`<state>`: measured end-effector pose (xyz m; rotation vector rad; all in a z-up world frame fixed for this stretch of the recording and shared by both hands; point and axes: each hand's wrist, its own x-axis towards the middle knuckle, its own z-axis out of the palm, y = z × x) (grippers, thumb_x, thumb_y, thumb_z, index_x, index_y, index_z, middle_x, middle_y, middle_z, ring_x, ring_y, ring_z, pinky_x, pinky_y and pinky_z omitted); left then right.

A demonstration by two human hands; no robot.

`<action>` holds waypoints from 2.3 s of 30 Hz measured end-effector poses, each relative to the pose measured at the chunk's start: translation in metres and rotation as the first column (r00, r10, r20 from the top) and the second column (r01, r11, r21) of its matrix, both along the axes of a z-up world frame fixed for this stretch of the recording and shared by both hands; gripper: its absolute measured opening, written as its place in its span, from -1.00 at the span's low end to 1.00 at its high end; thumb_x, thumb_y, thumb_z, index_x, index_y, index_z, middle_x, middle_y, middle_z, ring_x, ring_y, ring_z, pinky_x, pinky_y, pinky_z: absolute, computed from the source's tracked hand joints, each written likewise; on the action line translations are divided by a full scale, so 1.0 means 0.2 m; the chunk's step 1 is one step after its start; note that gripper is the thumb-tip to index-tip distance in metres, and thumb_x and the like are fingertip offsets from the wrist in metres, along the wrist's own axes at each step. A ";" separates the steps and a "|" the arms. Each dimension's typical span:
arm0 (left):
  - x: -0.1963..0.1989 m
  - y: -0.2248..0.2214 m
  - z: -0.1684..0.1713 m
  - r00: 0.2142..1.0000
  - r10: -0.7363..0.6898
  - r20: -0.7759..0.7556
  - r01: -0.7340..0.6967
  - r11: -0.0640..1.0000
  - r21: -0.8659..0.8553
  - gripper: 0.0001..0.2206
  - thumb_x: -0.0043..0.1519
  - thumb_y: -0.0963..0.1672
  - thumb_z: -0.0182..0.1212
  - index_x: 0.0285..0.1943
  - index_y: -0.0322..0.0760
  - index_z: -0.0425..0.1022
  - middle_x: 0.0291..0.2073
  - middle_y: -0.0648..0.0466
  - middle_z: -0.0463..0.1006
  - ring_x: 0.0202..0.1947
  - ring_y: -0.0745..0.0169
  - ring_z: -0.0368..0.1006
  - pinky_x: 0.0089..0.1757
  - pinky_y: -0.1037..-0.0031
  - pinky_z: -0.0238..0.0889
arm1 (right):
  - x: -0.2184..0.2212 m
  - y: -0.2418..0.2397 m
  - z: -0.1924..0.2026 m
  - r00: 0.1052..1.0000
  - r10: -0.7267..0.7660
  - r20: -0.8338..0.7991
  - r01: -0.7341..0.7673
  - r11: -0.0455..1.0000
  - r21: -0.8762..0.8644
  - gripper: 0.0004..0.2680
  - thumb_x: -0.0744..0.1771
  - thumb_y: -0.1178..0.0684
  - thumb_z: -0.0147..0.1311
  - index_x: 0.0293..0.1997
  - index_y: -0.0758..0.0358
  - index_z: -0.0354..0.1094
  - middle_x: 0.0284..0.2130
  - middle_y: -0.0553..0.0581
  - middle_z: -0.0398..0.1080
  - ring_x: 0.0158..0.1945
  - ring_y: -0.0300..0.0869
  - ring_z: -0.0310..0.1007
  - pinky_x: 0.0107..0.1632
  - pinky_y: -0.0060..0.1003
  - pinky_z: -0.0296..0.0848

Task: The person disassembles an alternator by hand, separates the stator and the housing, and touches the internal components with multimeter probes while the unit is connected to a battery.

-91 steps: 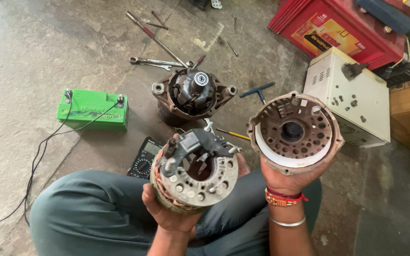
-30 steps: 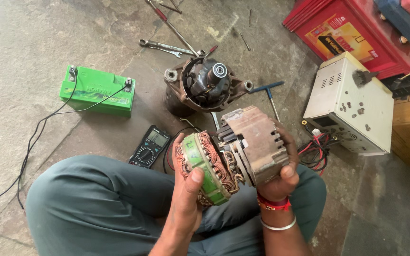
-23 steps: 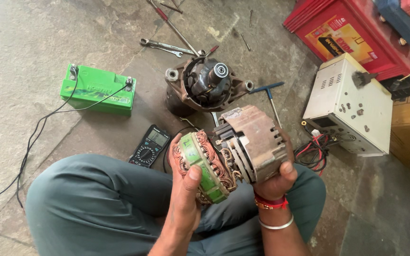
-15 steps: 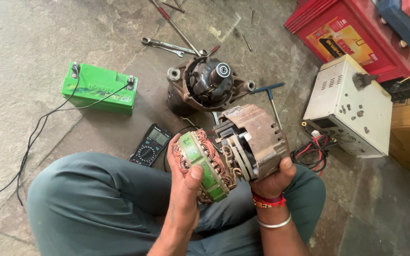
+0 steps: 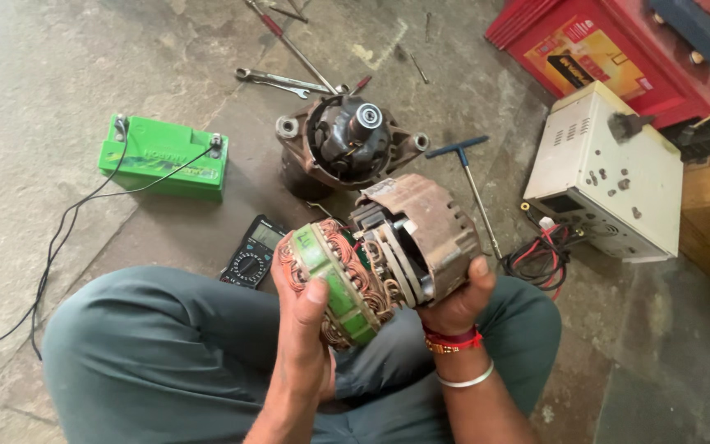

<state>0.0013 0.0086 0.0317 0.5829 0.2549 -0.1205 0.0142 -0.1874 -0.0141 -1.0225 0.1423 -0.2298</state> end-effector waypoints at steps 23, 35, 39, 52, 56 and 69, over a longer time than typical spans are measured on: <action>0.00 0.02 -0.06 0.999 -0.023 0.034 0.016 0.979 0.204 -0.15 0.13 0.11 0.25 0.50 -0.32 -0.07 0.26 -0.10 0.29 0.28 0.10 0.25 0.24 0.23 0.14 | 0.02 0.05 0.04 0.995 0.009 0.098 0.013 0.976 -0.218 -0.38 0.30 -0.32 0.15 0.35 0.44 0.15 0.16 0.30 0.35 0.21 0.04 0.40 0.27 -0.05 0.40; -0.02 -0.05 -0.14 0.999 0.006 0.043 0.000 0.992 -0.124 -0.16 0.14 0.07 0.23 0.57 -0.29 -0.05 0.31 -0.05 0.30 0.32 0.08 0.26 0.27 0.20 0.15 | 0.02 0.11 0.16 0.964 0.083 0.252 0.049 0.878 -0.476 -0.39 0.31 -0.34 0.27 0.30 0.42 0.23 0.32 0.34 0.25 0.34 0.02 0.32 0.44 -0.03 0.35; 0.00 -0.08 -0.17 0.998 0.027 0.062 -0.002 0.928 -0.372 -0.09 0.13 0.09 0.23 0.63 -0.24 -0.12 0.44 -0.08 0.22 0.43 -0.02 0.16 0.34 0.14 0.04 | -0.02 0.15 0.26 0.930 0.143 0.339 0.134 0.727 -0.674 -0.38 0.32 -0.39 0.27 0.34 0.35 0.21 0.30 0.35 0.23 0.36 0.05 0.32 0.43 -0.06 0.35; 0.04 -0.07 -0.09 0.982 -0.058 0.182 0.144 0.849 -0.508 0.04 0.10 0.33 0.02 0.66 -0.22 -0.18 0.56 -0.28 -0.01 0.51 -0.20 -0.01 0.40 -0.01 -0.15 | -0.11 0.26 0.45 0.772 0.322 0.548 0.369 0.475 -0.799 -0.08 0.14 -0.37 0.42 0.62 -0.05 -0.17 0.59 0.28 -0.26 0.66 0.10 -0.24 0.54 0.07 0.22; 0.05 -0.09 -0.10 0.987 -0.063 0.145 0.133 0.827 -0.547 0.05 0.08 0.32 0.06 0.64 -0.23 -0.18 0.55 -0.30 -0.05 0.51 -0.21 -0.03 0.40 -0.04 -0.13 | -0.12 0.25 0.45 0.845 0.305 0.438 0.125 0.685 -0.717 0.02 0.13 -0.30 0.52 0.68 0.00 -0.33 0.56 0.38 -0.23 0.62 0.15 -0.17 0.55 0.04 0.08; 0.04 -0.10 -0.16 0.977 -0.148 0.151 0.212 0.677 -0.705 0.09 0.03 0.30 0.19 0.67 -0.19 -0.17 0.54 -0.30 -0.03 0.49 -0.20 0.03 0.39 0.02 -0.06 | -0.06 0.12 0.43 0.760 0.589 0.273 -0.337 0.718 -0.609 -0.03 0.19 -0.07 0.54 0.68 -0.13 -0.37 0.50 0.49 -0.11 0.60 0.22 -0.01 0.60 0.09 0.06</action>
